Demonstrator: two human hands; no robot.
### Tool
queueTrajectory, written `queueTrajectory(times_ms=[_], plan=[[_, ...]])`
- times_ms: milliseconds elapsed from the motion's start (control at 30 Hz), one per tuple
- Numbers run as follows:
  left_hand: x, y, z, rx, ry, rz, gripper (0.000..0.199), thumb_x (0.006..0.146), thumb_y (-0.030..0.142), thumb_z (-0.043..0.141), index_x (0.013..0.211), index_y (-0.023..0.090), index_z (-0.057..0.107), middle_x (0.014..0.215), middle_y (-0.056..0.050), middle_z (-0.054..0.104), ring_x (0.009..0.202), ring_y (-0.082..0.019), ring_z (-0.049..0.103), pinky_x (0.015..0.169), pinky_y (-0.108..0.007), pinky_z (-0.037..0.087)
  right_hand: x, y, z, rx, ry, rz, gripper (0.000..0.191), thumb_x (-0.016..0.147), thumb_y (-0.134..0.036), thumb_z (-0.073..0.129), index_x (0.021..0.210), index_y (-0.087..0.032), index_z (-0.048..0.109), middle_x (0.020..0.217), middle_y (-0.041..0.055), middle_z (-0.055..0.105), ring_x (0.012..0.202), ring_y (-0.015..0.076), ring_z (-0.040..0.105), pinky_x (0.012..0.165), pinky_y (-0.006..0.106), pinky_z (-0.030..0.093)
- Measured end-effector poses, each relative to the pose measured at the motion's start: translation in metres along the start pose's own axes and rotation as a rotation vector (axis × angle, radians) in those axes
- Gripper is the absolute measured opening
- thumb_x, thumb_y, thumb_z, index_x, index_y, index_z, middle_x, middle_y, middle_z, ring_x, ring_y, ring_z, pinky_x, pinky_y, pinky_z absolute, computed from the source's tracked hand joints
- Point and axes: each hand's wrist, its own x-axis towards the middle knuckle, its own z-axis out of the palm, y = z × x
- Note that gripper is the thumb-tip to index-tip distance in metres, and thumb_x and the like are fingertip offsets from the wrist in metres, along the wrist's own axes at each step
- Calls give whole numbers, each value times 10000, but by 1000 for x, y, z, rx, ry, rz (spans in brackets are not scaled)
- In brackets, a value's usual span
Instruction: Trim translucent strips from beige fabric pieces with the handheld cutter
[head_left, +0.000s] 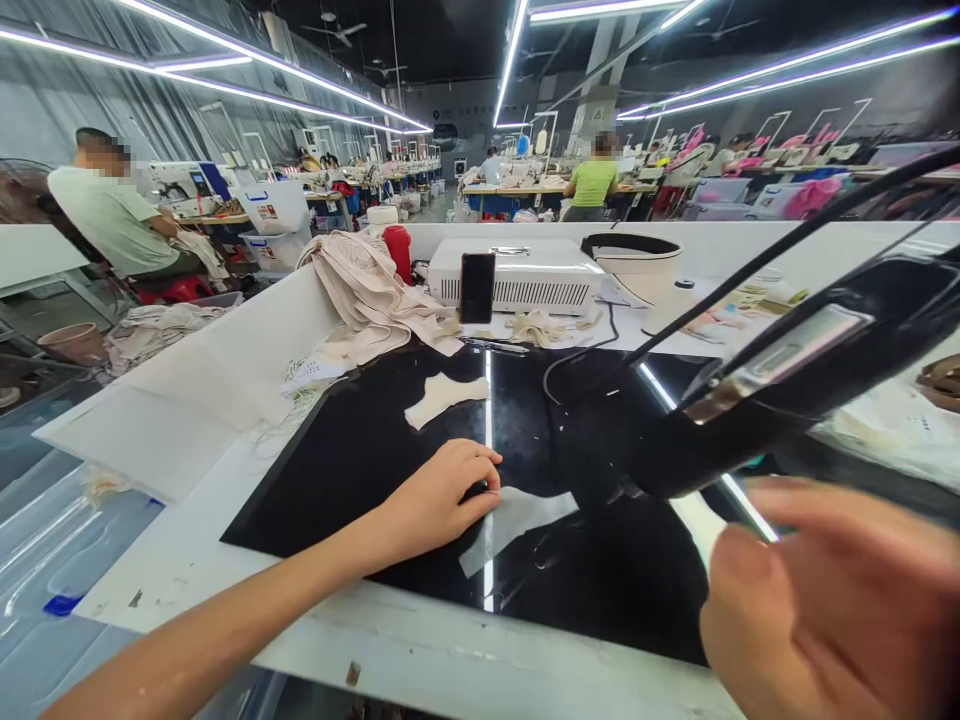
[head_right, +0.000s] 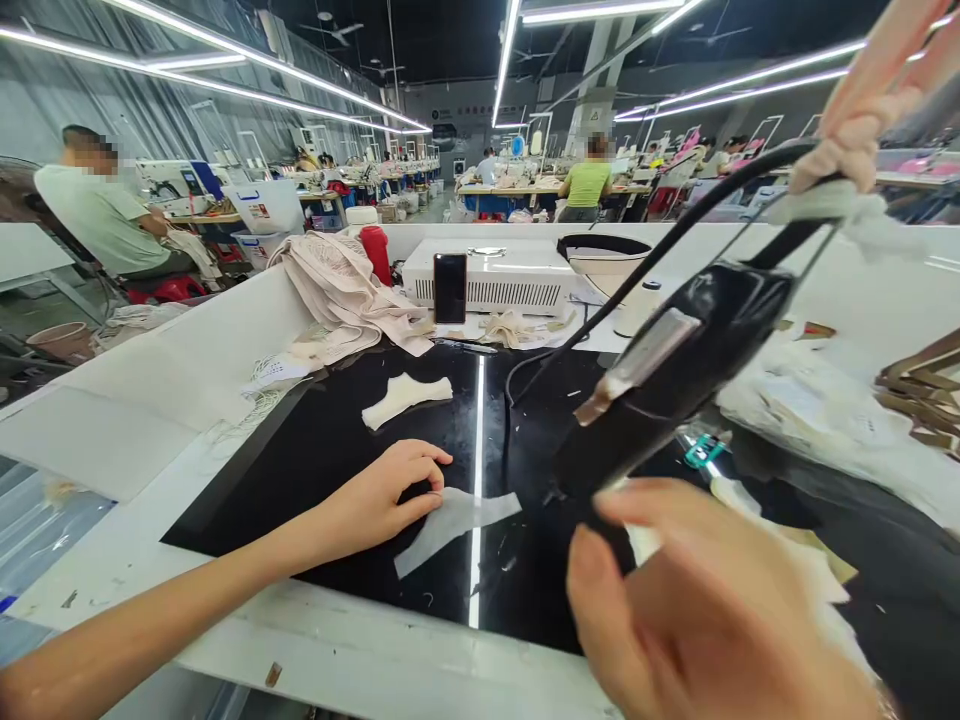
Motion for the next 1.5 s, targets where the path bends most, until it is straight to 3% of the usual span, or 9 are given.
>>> queueTrajectory(times_ms=[67, 200, 333, 467, 567, 833, 1100, 1333, 1500], plan=[[0, 2, -3, -51, -1, -19, 75, 950, 187, 623, 880, 212, 612, 1245, -33, 658, 1231, -201, 564, 1076, -335, 408, -2, 1, 6, -48, -60, -30, 377, 1002, -395, 562, 1361, -284, 535, 1327, 121, 657, 1186, 298, 661, 968, 497, 565], [-2, 9, -11, -148, -15, -91, 80, 982, 275, 578, 951, 222, 628, 983, 15, 697, 880, -154, 622, 804, -278, 461, 16, 10, 25, -100, -189, -64, 326, 1028, -279, 502, 1353, -278, 537, 1358, 104, 654, 1241, 270, 634, 1018, 477, 537], [-5, 12, -16, -269, -25, -126, 129, 984, 319, 566, 925, 210, 600, 813, 46, 639, 734, -120, 561, 708, -244, 428, 31, 20, 40, 25, -354, 129, 291, 1023, -321, 490, 1305, -291, 558, 1296, 65, 682, 1208, 256, 634, 1039, 480, 511], [-8, 5, -16, -389, -14, -163, 162, 987, 346, 561, 946, 194, 598, 795, 25, 669, 701, -122, 581, 682, -245, 430, 34, 22, 46, 118, -434, 264, 204, 1033, -389, 465, 1123, -267, 601, 1071, 41, 703, 1007, 222, 678, 900, 408, 560], [-8, -3, -15, -477, -10, -195, 208, 981, 391, 576, 977, 184, 593, 820, -18, 719, 769, -166, 669, 753, -286, 486, 35, 22, 47, 165, -445, 322, 220, 1042, -425, 447, 1052, -252, 583, 999, 33, 684, 946, 201, 673, 854, 371, 559], [-8, -3, -15, -661, -25, -261, 330, 953, 505, 610, 973, 179, 567, 815, -42, 738, 790, -180, 710, 817, -345, 558, 36, 19, 60, 273, -502, 417, 270, 1046, -481, 428, 1180, -275, 539, 1193, 46, 661, 1121, 202, 648, 970, 382, 519], [-11, -5, -23, -671, 11, -325, 255, 937, 433, 616, 925, 193, 531, 715, 7, 690, 606, -106, 592, 644, -238, 489, 38, 13, 66, 286, -487, 438, 249, 1016, -470, 473, 934, -247, 547, 797, -25, 573, 718, 155, 566, 672, 271, 495], [-13, -18, -23, -615, 81, -342, 333, 870, 419, 638, 1086, 188, 532, 699, 44, 613, 518, -112, 593, 497, -210, 461, 43, 23, 80, 175, -400, 374, 237, 976, -407, 550, 848, -244, 666, 719, -10, 639, 650, 179, 606, 596, 273, 497], [3, -30, -38, -425, 269, -319, 347, 897, 409, 592, 1162, 230, 455, 761, 71, 541, 490, -92, 543, 459, -209, 475, 71, 33, 97, 59, -287, 289, 239, 998, -394, 531, 944, -241, 706, 854, 34, 724, 731, 206, 660, 669, 318, 534]])
